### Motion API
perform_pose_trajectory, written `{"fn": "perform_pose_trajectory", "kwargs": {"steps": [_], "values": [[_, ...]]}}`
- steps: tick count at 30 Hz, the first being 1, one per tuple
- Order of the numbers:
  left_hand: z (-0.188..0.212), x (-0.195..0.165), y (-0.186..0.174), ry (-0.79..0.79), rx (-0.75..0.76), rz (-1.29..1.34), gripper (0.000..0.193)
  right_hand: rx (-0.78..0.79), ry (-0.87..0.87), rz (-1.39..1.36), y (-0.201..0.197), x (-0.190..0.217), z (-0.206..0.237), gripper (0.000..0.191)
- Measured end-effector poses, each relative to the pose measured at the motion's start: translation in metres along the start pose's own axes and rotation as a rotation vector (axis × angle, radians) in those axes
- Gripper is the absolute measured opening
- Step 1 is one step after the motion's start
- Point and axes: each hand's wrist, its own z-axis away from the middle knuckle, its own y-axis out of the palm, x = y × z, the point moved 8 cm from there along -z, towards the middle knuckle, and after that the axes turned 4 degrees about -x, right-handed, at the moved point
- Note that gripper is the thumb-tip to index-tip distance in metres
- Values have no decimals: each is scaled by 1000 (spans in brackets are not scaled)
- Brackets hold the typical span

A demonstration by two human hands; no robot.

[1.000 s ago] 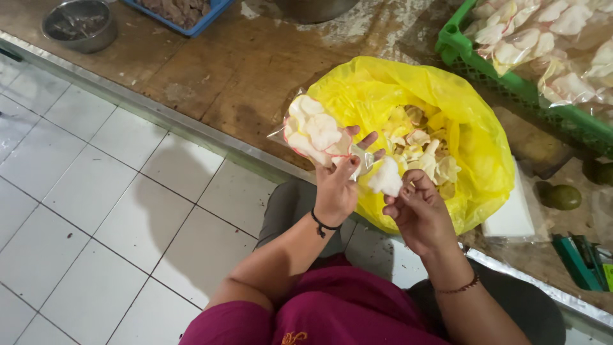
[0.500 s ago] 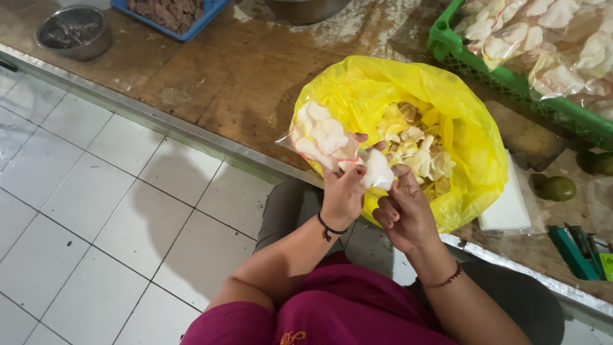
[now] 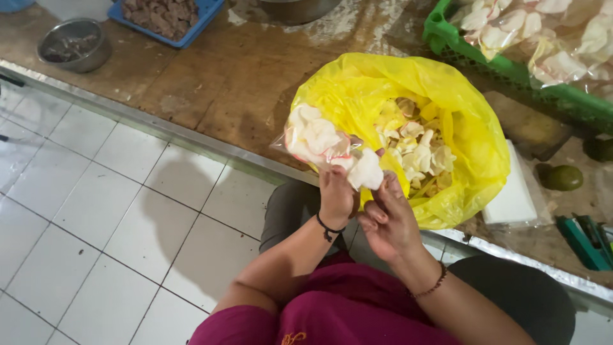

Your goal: The person sits on the floor and packs white, petal-shaped food items from a yellow plastic bag into small clear plastic bags. They arrange the items inside, fold the bags, and use a lighter to heat-seal the edges.

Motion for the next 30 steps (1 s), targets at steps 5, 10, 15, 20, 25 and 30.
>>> {"fn": "perform_pose_trajectory", "kwargs": {"steps": [5, 10, 15, 20, 25, 30], "values": [[1, -19, -8, 152, -18, -532, 50, 41, -120, 182, -4, 6, -10, 6], [-18, -62, -24, 365, -88, -1028, 42, 17, -256, 469, -32, 67, -28, 12], [-34, -48, -64, -37, -355, -123, 58, -212, -375, 1202, -63, 182, -59, 17], [-49, -40, -73, -77, -380, -141, 65, -24, -434, 2035, -38, 191, -88, 17], [-66, -35, -80, -92, -371, -146, 65, -233, -511, 2310, -5, 191, -140, 21], [-82, -45, -91, -62, -370, -205, 64, -221, -327, 2474, 7, 187, -194, 50]]}}
